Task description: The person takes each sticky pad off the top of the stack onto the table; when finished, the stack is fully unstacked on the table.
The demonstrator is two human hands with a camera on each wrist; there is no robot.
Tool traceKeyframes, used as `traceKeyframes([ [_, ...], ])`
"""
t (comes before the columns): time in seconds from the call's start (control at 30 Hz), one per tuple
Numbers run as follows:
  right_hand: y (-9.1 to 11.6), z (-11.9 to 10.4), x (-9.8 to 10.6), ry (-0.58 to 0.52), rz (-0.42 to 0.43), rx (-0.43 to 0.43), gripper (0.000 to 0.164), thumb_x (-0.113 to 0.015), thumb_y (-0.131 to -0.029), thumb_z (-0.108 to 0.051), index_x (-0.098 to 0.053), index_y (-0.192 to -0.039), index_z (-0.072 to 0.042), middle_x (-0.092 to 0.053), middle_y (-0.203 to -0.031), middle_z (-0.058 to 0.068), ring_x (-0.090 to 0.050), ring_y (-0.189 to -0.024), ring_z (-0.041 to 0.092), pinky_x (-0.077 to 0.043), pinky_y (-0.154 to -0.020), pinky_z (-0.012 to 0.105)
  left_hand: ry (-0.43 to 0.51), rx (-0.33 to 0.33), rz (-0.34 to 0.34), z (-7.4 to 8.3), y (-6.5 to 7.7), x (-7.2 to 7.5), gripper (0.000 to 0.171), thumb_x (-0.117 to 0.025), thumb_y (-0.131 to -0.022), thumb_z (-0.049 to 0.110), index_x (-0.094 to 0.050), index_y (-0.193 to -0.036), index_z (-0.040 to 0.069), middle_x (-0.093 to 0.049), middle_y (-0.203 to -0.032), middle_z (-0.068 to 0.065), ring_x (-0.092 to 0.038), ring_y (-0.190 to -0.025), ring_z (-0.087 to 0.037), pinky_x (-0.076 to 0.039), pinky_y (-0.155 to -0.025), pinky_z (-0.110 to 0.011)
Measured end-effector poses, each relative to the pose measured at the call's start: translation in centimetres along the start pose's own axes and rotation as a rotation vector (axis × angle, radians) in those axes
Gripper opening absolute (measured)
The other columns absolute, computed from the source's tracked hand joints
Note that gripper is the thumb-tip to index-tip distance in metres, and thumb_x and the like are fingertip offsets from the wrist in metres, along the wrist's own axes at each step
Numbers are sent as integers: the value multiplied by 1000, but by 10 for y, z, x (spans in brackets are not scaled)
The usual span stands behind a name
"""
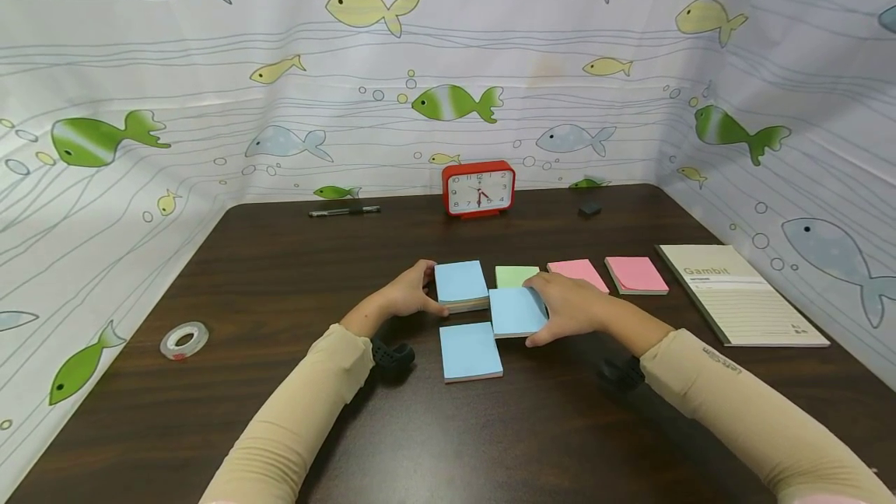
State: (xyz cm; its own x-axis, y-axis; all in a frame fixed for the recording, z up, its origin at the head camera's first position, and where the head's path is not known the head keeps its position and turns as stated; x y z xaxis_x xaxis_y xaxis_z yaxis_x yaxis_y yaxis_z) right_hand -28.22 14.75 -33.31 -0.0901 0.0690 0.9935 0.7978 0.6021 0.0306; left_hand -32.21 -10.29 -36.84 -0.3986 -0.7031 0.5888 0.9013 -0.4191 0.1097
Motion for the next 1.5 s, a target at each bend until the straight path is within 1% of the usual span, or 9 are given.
traceKeyframes([
  [0.13,8,0,-5,-3,-5,1,83,-68,-58,-56,-46,-119,-4,-50,-110,5,-47,-89,16,-43,-66,32,0,-1,5,1,0,0,91,-77,-65,16,-20,-133,-2,-26,-136,-19,-25,-125,-26,-27,-97,-37],
  [0.33,17,1,-9,-4,-15,7,84,-68,-57,-57,-46,-119,-4,-50,-111,6,-46,-91,18,-43,-68,35,-2,0,8,-1,0,0,90,-78,-65,16,-20,-132,-2,-25,-137,-19,-25,-125,-26,-27,-97,-37],
  [0.5,23,3,-12,-10,-19,14,85,-69,-57,-57,-46,-118,-3,-50,-108,6,-45,-90,18,-42,-66,33,-2,1,3,-2,-1,-1,90,-77,-65,17,-20,-132,-2,-24,-137,-18,-24,-125,-25,-26,-97,-37],
  [0.73,27,5,-18,-5,-23,34,84,-70,-55,-58,-48,-116,-4,-50,-101,0,-45,-85,15,-41,-64,31,-8,3,0,-1,1,-2,90,-77,-66,17,-20,-133,-1,-25,-137,-19,-25,-125,-26,-27,-97,-38],
  [0.87,27,5,-17,-9,-47,45,88,-71,-54,-59,-47,-118,-3,-49,-105,3,-44,-88,17,-42,-67,33,-7,0,3,1,3,-1,89,-77,-66,17,-20,-133,-2,-24,-137,-19,-25,-125,-26,-27,-97,-38],
  [1.07,24,3,-8,-22,-81,46,94,-70,-54,-61,-44,-124,-5,-47,-113,8,-42,-96,22,-43,-70,39,-5,0,3,0,2,-1,90,-77,-66,17,-19,-133,-1,-24,-137,-19,-24,-126,-26,-27,-97,-37],
  [1.2,20,0,-2,2,-65,65,91,-69,-56,-62,-45,-125,-6,-47,-117,10,-43,-102,26,-44,-70,41,-3,0,3,-1,1,-1,90,-77,-66,17,-19,-133,-1,-23,-138,-18,-24,-126,-25,-27,-97,-37],
  [1.3,16,-4,3,16,-51,69,90,-67,-57,-63,-45,-125,-8,-46,-119,10,-43,-105,26,-44,-71,41,1,0,3,0,1,0,90,-77,-66,16,-19,-133,-1,-23,-138,-18,-24,-126,-26,-26,-97,-37],
  [1.5,7,-13,8,11,-35,94,85,-66,-60,-61,-46,-125,-9,-48,-116,8,-45,-105,24,-46,-69,39,5,2,-1,0,1,-1,90,-77,-66,16,-19,-133,-1,-23,-138,-18,-24,-126,-25,-26,-97,-37],
])
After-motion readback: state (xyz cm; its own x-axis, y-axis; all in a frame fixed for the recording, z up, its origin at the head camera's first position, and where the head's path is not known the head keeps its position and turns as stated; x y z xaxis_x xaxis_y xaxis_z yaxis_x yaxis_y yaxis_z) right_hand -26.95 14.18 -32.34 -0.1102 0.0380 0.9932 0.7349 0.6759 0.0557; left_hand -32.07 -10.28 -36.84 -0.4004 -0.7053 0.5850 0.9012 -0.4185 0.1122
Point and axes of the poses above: each hand's wrist, its own y-axis away from the middle knuckle, its own x-axis out of the back of the hand, z = x × y, the point moved 3 cm from there along -y, towards the middle knuckle
